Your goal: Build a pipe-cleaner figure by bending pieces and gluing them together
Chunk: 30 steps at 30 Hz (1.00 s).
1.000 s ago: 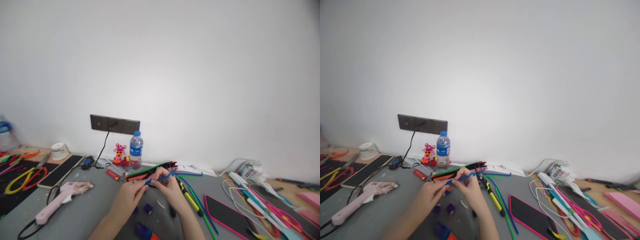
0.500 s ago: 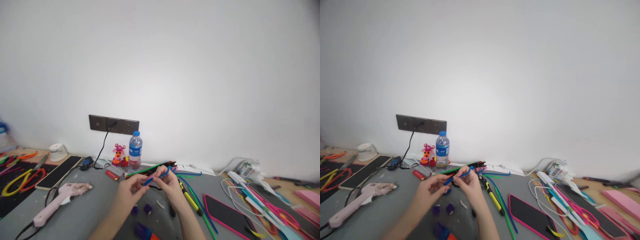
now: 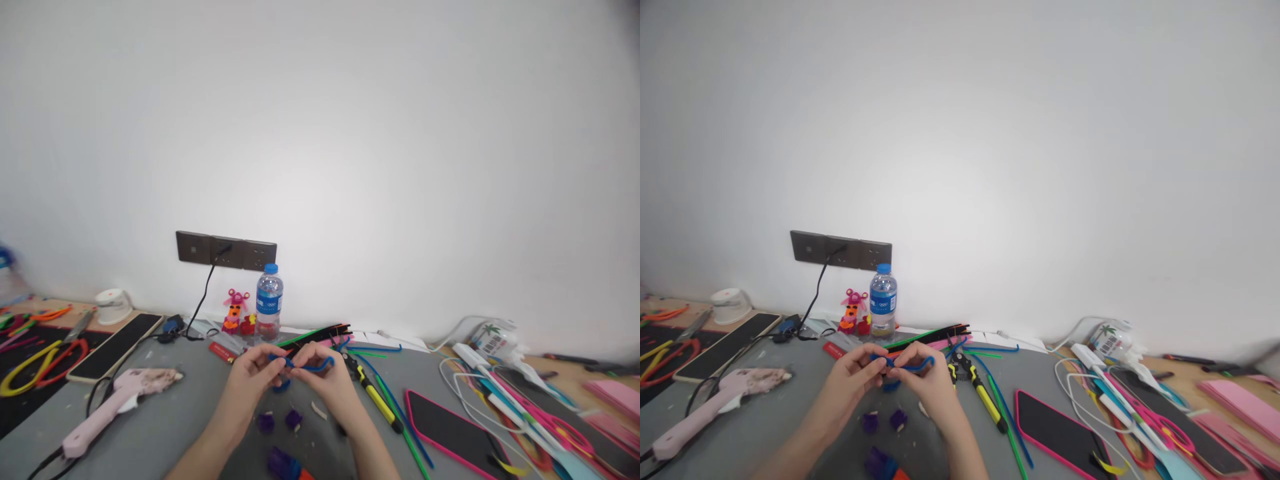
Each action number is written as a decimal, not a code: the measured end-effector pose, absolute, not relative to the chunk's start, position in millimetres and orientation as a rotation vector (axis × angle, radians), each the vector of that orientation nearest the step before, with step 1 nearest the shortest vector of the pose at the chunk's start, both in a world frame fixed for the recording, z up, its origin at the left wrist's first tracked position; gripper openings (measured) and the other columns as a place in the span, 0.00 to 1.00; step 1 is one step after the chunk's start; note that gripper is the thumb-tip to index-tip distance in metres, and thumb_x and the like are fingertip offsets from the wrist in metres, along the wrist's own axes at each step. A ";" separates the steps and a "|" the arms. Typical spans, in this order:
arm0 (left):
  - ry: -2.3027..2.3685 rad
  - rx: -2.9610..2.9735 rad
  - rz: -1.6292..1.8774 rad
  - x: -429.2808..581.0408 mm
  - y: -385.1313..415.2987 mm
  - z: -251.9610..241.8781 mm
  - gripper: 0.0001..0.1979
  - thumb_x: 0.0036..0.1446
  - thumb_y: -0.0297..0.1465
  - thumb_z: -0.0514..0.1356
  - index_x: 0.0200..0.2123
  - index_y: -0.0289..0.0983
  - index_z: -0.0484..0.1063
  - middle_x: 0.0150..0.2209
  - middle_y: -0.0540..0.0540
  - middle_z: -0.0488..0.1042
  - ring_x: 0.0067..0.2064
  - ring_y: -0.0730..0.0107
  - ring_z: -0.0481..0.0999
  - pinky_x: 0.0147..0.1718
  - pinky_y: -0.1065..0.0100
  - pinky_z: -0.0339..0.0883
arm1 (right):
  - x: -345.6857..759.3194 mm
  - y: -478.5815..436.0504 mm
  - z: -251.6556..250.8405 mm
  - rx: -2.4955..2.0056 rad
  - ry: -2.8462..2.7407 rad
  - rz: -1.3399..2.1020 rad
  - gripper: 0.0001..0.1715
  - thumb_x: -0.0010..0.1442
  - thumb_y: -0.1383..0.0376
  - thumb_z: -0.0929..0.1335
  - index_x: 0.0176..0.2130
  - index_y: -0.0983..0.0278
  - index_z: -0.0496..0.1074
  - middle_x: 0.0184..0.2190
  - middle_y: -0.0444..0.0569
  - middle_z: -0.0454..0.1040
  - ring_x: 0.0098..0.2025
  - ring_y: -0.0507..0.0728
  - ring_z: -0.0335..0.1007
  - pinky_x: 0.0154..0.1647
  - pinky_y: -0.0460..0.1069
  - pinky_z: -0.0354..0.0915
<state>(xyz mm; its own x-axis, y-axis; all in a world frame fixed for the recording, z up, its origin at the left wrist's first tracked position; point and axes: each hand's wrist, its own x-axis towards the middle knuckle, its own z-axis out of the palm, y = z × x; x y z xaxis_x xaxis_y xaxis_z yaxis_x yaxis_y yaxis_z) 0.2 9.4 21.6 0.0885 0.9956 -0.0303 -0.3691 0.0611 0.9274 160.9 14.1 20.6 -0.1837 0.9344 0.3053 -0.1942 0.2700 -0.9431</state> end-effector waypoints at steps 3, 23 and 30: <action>0.847 0.817 1.260 2.1 8.2 23.4 0.19 0.34 0.39 0.76 0.29 0.35 0.79 0.22 0.51 0.74 0.26 0.75 0.71 0.25 0.76 0.66 | 159.8 14.9 21.3 -0.717 -1.371 1.187 0.11 0.46 0.65 0.79 0.25 0.63 0.75 0.26 0.45 0.77 0.31 0.54 0.74 0.33 0.46 0.68; 0.805 0.886 1.187 1.7 7.5 20.3 0.27 0.36 0.42 0.75 0.31 0.38 0.64 0.16 0.62 0.64 0.14 0.88 0.51 0.14 0.80 0.44 | 163.2 11.0 26.4 -0.718 -1.378 1.287 0.12 0.49 0.58 0.77 0.28 0.63 0.77 0.27 0.46 0.76 0.32 0.55 0.72 0.35 0.48 0.68; 0.829 0.979 1.102 0.5 8.5 19.6 0.26 0.37 0.43 0.74 0.29 0.39 0.61 0.16 0.62 0.62 0.14 0.86 0.51 0.14 0.78 0.43 | 169.7 9.9 29.0 -0.766 -1.430 1.331 0.14 0.45 0.58 0.79 0.26 0.63 0.76 0.26 0.45 0.75 0.32 0.55 0.70 0.35 0.47 0.67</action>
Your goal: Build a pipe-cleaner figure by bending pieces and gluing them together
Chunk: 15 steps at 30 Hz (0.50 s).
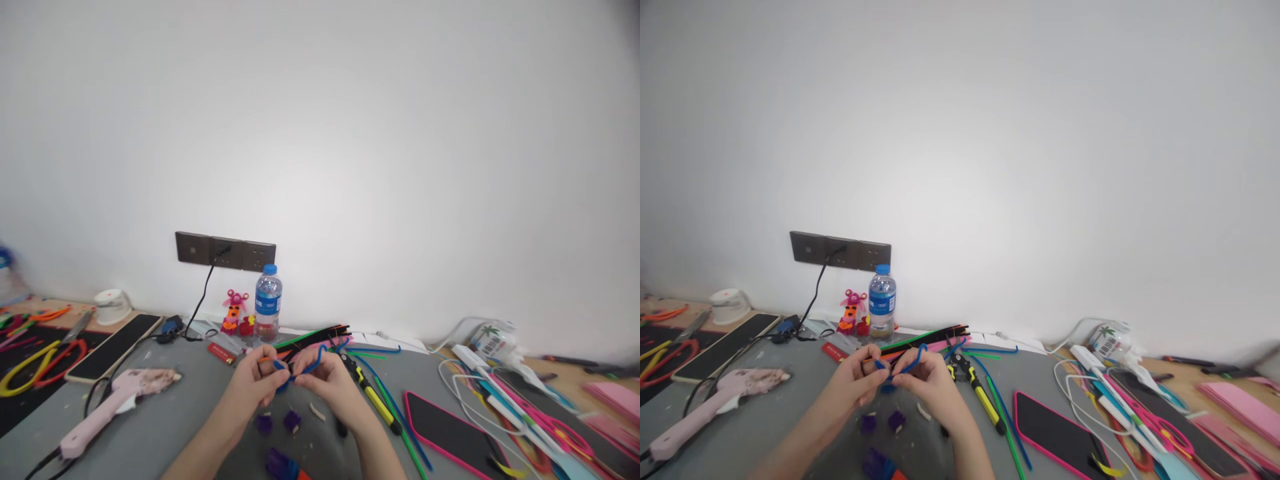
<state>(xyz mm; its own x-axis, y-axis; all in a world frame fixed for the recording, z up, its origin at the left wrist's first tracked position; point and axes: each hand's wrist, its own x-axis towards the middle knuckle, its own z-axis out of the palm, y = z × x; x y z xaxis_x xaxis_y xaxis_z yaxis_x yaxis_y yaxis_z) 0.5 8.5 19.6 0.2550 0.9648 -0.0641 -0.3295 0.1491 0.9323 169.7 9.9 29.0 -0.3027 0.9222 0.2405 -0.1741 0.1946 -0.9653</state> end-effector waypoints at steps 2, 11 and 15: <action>0.847 0.918 1.144 2.0 7.5 20.6 0.25 0.37 0.42 0.74 0.29 0.39 0.63 0.15 0.64 0.56 0.15 0.84 0.51 0.15 0.78 0.45 | 169.3 9.2 29.2 -0.790 -1.426 1.322 0.13 0.46 0.59 0.79 0.27 0.63 0.76 0.26 0.46 0.74 0.33 0.55 0.70 0.36 0.48 0.67; 0.791 0.793 1.096 6.0 3.2 17.0 0.21 0.39 0.41 0.74 0.25 0.37 0.67 0.19 0.58 0.60 0.22 0.80 0.56 0.18 0.78 0.47 | 162.0 11.5 25.6 -0.655 -1.357 1.247 0.12 0.50 0.61 0.77 0.27 0.63 0.73 0.28 0.45 0.74 0.34 0.55 0.70 0.38 0.48 0.66; 0.818 0.847 1.070 6.3 3.6 15.8 0.23 0.38 0.44 0.74 0.23 0.36 0.66 0.16 0.58 0.59 0.20 0.81 0.50 0.18 0.77 0.43 | 162.6 11.5 25.5 -0.675 -1.394 1.222 0.12 0.50 0.62 0.77 0.26 0.63 0.73 0.28 0.45 0.73 0.33 0.54 0.69 0.35 0.48 0.65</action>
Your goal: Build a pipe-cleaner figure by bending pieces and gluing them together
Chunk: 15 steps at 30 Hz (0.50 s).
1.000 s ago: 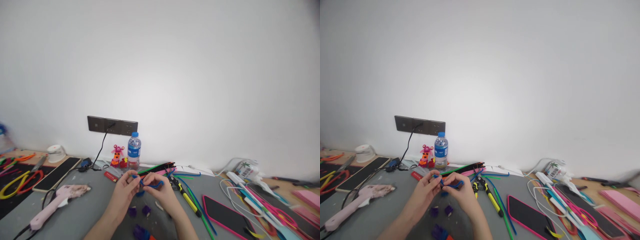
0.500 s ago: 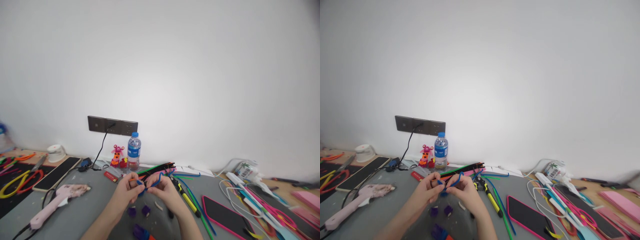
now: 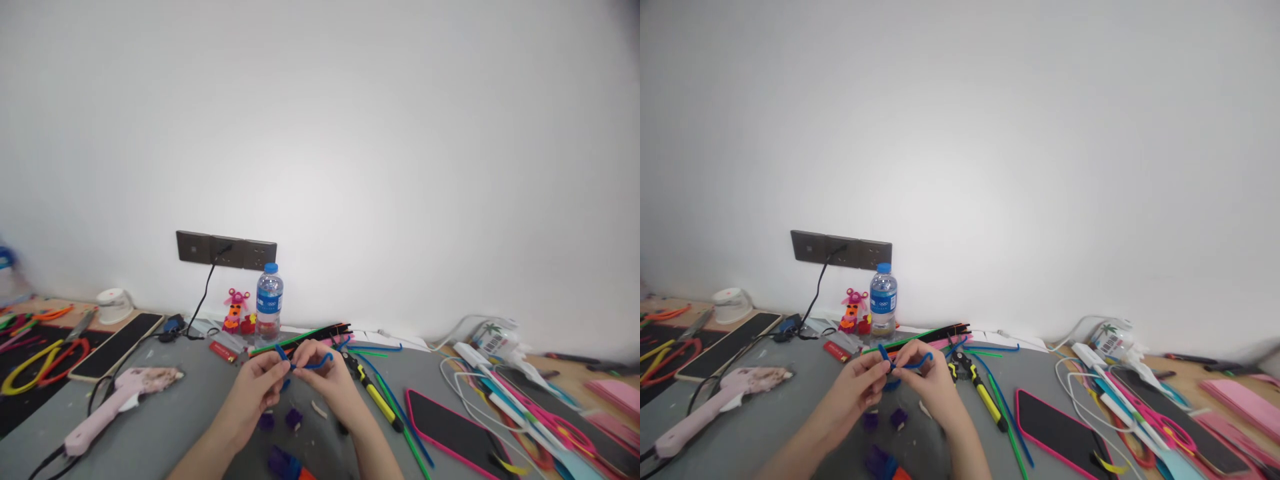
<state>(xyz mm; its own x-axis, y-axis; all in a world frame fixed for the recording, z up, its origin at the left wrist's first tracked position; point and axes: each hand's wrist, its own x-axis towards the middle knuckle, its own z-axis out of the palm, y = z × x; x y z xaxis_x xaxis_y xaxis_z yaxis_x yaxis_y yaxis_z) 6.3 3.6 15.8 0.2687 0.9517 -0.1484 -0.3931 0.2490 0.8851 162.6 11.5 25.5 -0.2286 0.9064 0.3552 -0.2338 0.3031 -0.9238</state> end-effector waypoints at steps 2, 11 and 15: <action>0.833 0.877 1.076 6.6 4.4 16.0 0.24 0.38 0.46 0.73 0.22 0.36 0.66 0.16 0.58 0.58 0.20 0.82 0.49 0.18 0.76 0.42 | 162.7 11.5 25.6 -0.701 -1.422 1.210 0.13 0.49 0.61 0.78 0.25 0.63 0.73 0.27 0.45 0.73 0.32 0.55 0.69 0.34 0.48 0.64; 0.785 0.841 1.034 8.8 6.0 10.6 0.22 0.42 0.46 0.72 0.24 0.35 0.68 0.15 0.60 0.55 0.19 0.83 0.44 0.18 0.75 0.39 | 166.0 10.7 24.9 -0.731 -1.495 1.161 0.12 0.46 0.61 0.79 0.23 0.63 0.75 0.26 0.47 0.76 0.33 0.56 0.71 0.35 0.49 0.65; 0.788 0.848 1.049 10.3 5.5 10.1 0.23 0.41 0.46 0.72 0.22 0.35 0.66 0.14 0.60 0.54 0.18 0.83 0.44 0.18 0.75 0.38 | 169.4 11.3 23.7 -0.725 -1.544 1.150 0.10 0.47 0.62 0.78 0.24 0.62 0.77 0.27 0.48 0.78 0.33 0.57 0.73 0.36 0.50 0.67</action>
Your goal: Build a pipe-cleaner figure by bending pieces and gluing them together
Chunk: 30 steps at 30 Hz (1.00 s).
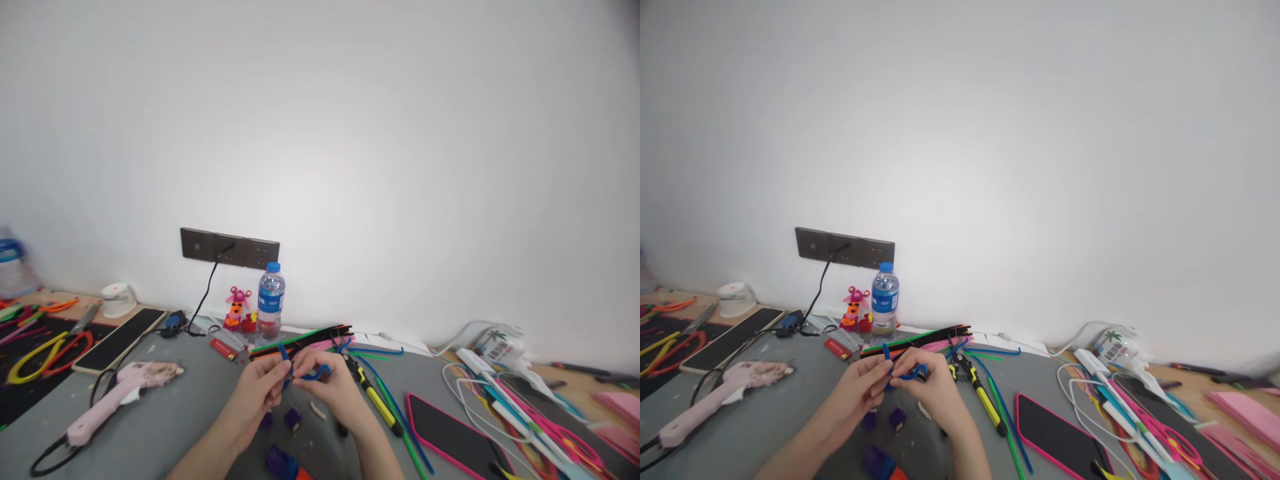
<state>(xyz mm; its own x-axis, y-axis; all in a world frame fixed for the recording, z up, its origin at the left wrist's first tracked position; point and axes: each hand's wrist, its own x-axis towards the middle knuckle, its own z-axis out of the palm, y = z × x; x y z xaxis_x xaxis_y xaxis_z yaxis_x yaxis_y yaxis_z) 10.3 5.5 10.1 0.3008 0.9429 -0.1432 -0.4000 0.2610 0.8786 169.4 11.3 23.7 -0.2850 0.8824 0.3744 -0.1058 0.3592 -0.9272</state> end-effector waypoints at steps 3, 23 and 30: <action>0.787 0.886 1.037 9.2 4.6 12.8 0.24 0.41 0.46 0.72 0.21 0.35 0.66 0.15 0.60 0.54 0.18 0.83 0.45 0.18 0.75 0.39 | 171.5 12.1 23.6 -0.713 -1.545 1.115 0.09 0.48 0.62 0.78 0.25 0.61 0.77 0.27 0.47 0.78 0.33 0.57 0.73 0.37 0.50 0.67; 0.777 1.457 0.693 -1.4 -5.1 27.3 0.15 0.49 0.40 0.67 0.22 0.35 0.73 0.20 0.53 0.65 0.24 0.73 0.59 0.24 0.73 0.50 | 184.4 3.4 27.7 -0.635 -1.457 1.544 0.08 0.50 0.65 0.77 0.29 0.63 0.76 0.28 0.45 0.78 0.31 0.55 0.75 0.36 0.49 0.69; 0.847 1.334 0.801 0.3 -2.8 21.7 0.22 0.50 0.49 0.64 0.30 0.34 0.75 0.23 0.52 0.68 0.19 0.78 0.59 0.19 0.75 0.51 | 181.5 9.2 24.1 -0.675 -1.283 1.391 0.10 0.49 0.64 0.78 0.29 0.62 0.75 0.26 0.44 0.77 0.28 0.53 0.73 0.30 0.46 0.69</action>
<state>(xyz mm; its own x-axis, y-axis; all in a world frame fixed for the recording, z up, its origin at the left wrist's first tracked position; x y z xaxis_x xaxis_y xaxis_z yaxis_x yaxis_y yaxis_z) 0.3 -2.8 21.7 0.4807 0.8749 -0.0598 -0.0115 0.0745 0.9972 181.5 9.2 24.1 -0.2633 0.9327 0.2466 -0.3214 0.1562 -0.9340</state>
